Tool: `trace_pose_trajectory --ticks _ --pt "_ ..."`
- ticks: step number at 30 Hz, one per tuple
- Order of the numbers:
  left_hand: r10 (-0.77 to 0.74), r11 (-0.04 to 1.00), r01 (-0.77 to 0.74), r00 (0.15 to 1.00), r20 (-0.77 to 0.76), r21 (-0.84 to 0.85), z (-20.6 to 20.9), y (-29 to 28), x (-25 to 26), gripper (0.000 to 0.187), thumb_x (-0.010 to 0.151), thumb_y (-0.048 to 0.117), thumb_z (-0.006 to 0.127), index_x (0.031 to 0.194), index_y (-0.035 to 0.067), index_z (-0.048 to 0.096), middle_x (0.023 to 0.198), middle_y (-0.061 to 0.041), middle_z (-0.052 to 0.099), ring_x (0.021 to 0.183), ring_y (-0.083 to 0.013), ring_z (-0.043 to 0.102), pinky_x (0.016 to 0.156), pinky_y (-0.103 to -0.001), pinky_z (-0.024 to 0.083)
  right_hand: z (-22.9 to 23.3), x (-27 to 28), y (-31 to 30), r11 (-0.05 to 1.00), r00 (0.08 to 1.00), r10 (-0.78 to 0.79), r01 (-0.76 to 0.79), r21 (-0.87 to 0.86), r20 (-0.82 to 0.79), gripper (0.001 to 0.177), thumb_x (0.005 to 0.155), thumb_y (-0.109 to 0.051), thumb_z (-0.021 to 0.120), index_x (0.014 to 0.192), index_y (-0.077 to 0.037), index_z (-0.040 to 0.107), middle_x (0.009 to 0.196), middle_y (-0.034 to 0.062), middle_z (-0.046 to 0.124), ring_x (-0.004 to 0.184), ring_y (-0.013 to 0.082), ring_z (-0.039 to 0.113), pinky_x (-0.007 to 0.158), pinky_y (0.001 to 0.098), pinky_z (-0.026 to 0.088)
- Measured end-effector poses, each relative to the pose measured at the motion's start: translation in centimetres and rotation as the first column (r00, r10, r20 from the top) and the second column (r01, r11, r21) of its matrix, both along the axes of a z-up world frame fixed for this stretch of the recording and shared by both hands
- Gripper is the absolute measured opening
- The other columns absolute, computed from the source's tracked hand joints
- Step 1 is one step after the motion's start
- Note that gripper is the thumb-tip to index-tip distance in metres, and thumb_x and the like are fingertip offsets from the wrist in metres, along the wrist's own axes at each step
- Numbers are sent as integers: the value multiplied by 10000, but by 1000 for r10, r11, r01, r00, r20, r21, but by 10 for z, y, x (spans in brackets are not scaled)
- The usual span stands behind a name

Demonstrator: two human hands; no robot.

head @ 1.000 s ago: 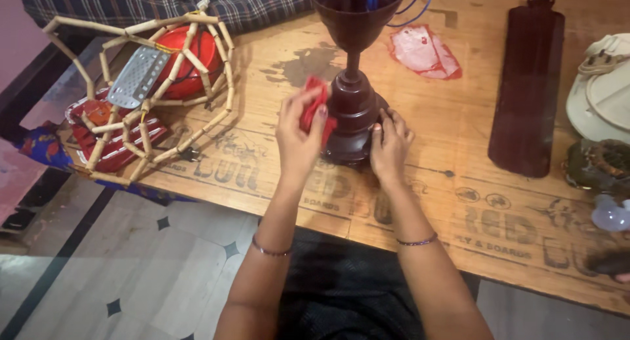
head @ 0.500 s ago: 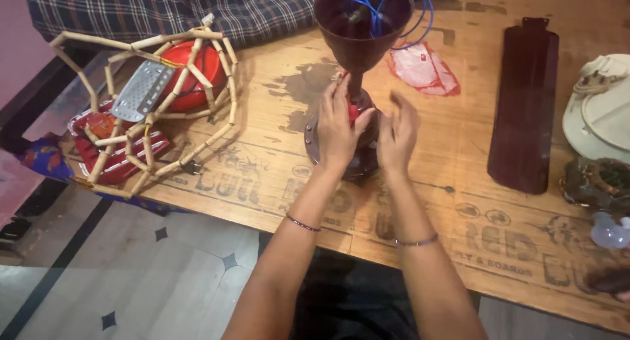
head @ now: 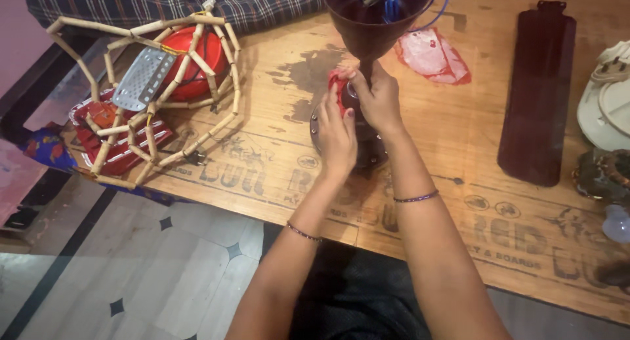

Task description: The person cleans a ceiling fan motor and wire components using a red cloth by hand, wiping the surfaces and handling blue wires.

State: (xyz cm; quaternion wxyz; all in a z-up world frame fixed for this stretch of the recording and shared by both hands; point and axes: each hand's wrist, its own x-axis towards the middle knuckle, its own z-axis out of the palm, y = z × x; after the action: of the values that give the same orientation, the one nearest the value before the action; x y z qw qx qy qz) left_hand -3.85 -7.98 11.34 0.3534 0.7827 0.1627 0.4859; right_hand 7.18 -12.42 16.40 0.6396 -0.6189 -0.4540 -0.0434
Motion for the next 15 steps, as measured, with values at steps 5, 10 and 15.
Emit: trace_pose_trajectory --ticks 5,10,15 --pt "44 998 -42 998 -53 39 -8 -42 -26 642 1078 165 501 1619 -32 216 1665 -325 238 1528 -491 299 1258 -501 283 -3 6 2 995 996 -72 75 -65 45 247 1039 -247 602 1037 -15 685 896 57 779 825 108 722 772 283 551" --pt "-40 998 32 984 -174 -45 -10 -58 -35 730 1057 220 494 1607 -80 120 1645 -382 93 1528 -539 154 1252 -538 179 -5 7 6 991 992 -106 100 -90 -71 257 1012 -262 583 964 -34 693 840 44 780 747 106 680 716 285 536" --pt "-23 998 23 1000 8 -57 -10 -22 -5 616 1116 301 392 1601 -48 240 1647 -328 235 1525 -492 281 1250 -510 263 -1 6 5 984 988 -137 128 -126 -67 276 992 -241 591 881 -43 747 792 53 753 728 113 682 700 289 529"
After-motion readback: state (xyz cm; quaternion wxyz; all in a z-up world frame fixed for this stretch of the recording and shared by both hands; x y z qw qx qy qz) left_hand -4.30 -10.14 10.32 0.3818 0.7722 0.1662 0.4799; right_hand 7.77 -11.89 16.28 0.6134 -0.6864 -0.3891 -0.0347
